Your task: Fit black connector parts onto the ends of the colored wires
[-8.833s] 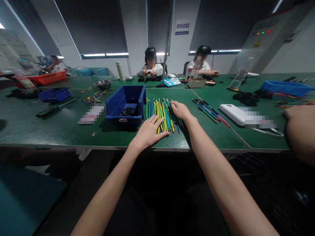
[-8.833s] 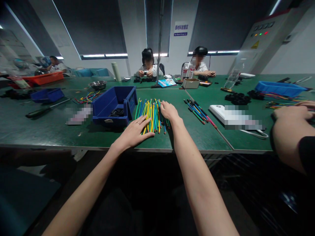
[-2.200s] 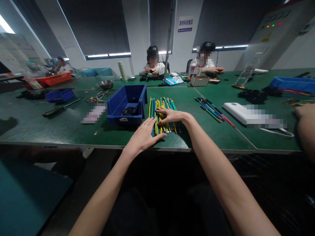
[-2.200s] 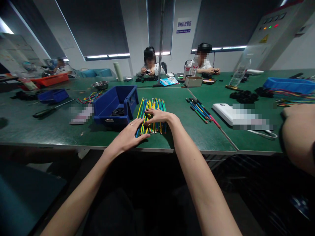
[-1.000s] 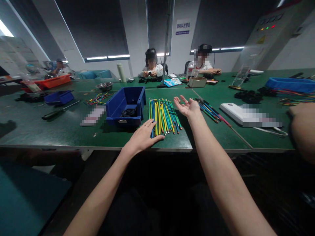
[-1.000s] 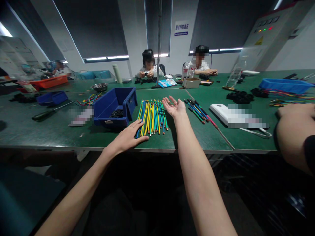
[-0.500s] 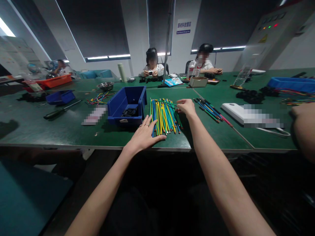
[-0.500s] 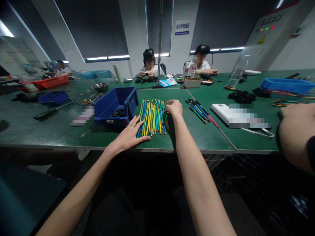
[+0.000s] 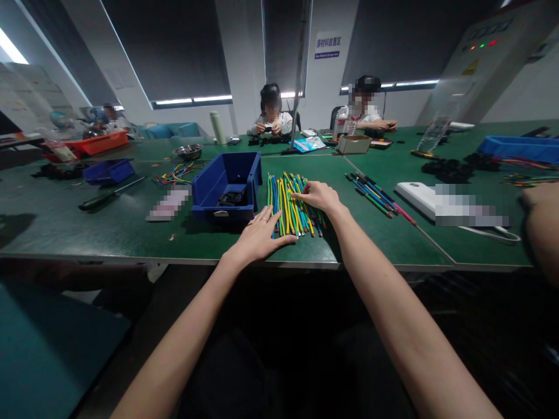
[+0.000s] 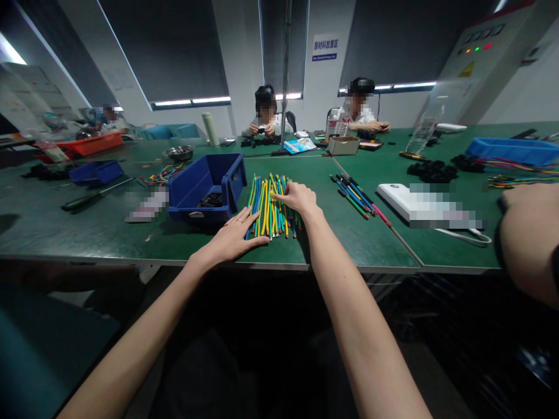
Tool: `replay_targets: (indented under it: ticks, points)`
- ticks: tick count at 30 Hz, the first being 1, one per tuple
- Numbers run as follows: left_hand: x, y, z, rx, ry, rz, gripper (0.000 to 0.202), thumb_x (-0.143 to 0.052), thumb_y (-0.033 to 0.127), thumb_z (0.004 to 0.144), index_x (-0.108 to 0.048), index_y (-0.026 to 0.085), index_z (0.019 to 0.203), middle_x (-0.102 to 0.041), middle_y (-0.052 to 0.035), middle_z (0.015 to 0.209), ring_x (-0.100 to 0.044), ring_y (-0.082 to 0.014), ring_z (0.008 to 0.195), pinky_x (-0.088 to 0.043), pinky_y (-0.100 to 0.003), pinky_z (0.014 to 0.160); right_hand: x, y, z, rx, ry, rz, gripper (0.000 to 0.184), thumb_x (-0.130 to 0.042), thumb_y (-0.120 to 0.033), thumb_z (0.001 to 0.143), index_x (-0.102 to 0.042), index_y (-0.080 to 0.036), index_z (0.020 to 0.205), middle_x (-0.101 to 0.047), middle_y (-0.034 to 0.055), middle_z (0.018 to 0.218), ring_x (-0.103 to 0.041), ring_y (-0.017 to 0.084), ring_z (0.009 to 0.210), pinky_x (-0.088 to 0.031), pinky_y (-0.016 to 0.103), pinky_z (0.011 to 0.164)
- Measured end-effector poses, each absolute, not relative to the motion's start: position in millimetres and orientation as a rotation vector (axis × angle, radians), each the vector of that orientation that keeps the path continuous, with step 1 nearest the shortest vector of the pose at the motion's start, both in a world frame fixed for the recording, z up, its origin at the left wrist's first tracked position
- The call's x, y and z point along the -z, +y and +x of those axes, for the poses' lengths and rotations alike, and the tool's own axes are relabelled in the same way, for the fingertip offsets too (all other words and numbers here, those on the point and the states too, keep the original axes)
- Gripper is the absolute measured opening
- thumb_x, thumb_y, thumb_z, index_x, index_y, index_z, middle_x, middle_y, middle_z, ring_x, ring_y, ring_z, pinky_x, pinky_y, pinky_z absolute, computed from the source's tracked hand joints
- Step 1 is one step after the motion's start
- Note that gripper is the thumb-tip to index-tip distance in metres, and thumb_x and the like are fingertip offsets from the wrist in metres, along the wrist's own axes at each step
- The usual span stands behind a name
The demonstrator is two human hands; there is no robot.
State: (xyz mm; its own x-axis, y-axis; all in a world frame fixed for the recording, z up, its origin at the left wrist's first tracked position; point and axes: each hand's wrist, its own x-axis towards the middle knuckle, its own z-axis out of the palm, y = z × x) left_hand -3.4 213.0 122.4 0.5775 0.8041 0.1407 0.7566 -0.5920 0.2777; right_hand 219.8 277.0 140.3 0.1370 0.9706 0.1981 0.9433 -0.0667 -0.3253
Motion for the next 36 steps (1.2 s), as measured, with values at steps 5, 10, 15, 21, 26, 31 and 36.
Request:
replay_targets:
  ticks: [5,10,15,21,26,31,36]
  points:
    - [-123.6,212.0,-3.3,-0.401,1.268,2.64,0.087,-0.036,0.077,0.079,-0.034,0.019,0.145,-0.022,-0.0135,0.156,-0.013,-0.0257,0.146,-0.021,-0.045,0.116,-141.9,274.1,207.6,-0.026,-1.889,-2.005,0.06,-0.045,-0.077,0.076,-0.064,-0.022,0.09,-0.07,0.0109,0.096,-0.064,0.028,0.092,-0.047,0.04,0.082]
    - [-122.1,212.0,-3.0,-0.407,1.264,2.662,0.083,-0.035,0.075,0.081,-0.036,0.021,0.144,-0.021,-0.0109,0.157,-0.013,-0.0263,0.146,-0.02,-0.046,0.117,-142.3,276.9,201.9,-0.064,-1.892,-2.099,0.057,-0.047,-0.073,0.078,-0.066,-0.021,0.094,-0.068,0.0131,0.103,-0.063,0.029,0.099,-0.047,0.039,0.084]
    - [-122.8,212.1,-3.0,-0.352,1.269,2.64,0.085,-0.032,0.078,0.079,-0.032,0.024,0.146,-0.017,-0.01,0.158,-0.009,-0.0277,0.147,-0.02,-0.049,0.116,-143.2,280.6,198.6,-0.076,-1.925,-2.157,0.053,-0.048,-0.063,0.083,-0.067,-0.016,0.101,-0.066,0.0185,0.112,-0.062,0.033,0.105,-0.047,0.041,0.085]
    - [-125.0,218.1,-3.6,-0.35,1.265,2.5,0.08,-0.019,0.075,0.084,-0.028,0.027,0.148,-0.013,-0.0063,0.159,-0.007,-0.024,0.147,-0.016,-0.049,0.117,-143.8,285.1,202.5,-0.145,-1.866,-2.127,0.038,-0.047,-0.046,0.084,-0.068,-0.016,0.094,-0.068,0.0163,0.105,-0.064,0.03,0.099,-0.047,0.034,0.081]
    - [-125.1,234.7,5.0,-0.578,1.203,2.382,0.074,-0.009,0.067,0.09,-0.035,0.025,0.145,-0.017,-0.0056,0.158,-0.007,-0.0176,0.147,-0.014,-0.04,0.118,-145.5,290.9,219.2,-0.091,-1.616,-2.024,0.034,-0.043,-0.041,0.086,-0.068,-0.019,0.089,-0.07,0.013,0.097,-0.064,0.026,0.096,-0.046,0.03,0.08]
    - [-122.8,257.2,23.6,-0.602,1.352,2.304,0.071,-0.011,0.062,0.093,-0.039,0.02,0.143,-0.018,-0.0086,0.158,-0.005,-0.0213,0.147,-0.013,-0.04,0.119,-139.3,293.6,236.8,-0.101,-1.46,-2.048,0.03,-0.046,-0.036,0.084,-0.069,-0.017,0.084,-0.071,0.0143,0.094,-0.064,0.025,0.097,-0.046,0.03,0.08]
    - [-118.5,278.6,36.2,-0.431,1.471,2.336,0.069,-0.017,0.061,0.092,-0.022,0.023,0.149,-0.01,-0.0089,0.159,-0.003,-0.0248,0.146,-0.014,-0.044,0.118,-134.3,296.7,256.8,-0.425,-1.49,-2.006,0.024,-0.052,-0.029,0.081,-0.07,-0.015,0.074,-0.071,0.008,0.072,-0.066,0.016,0.073,-0.048,0.022,0.07]
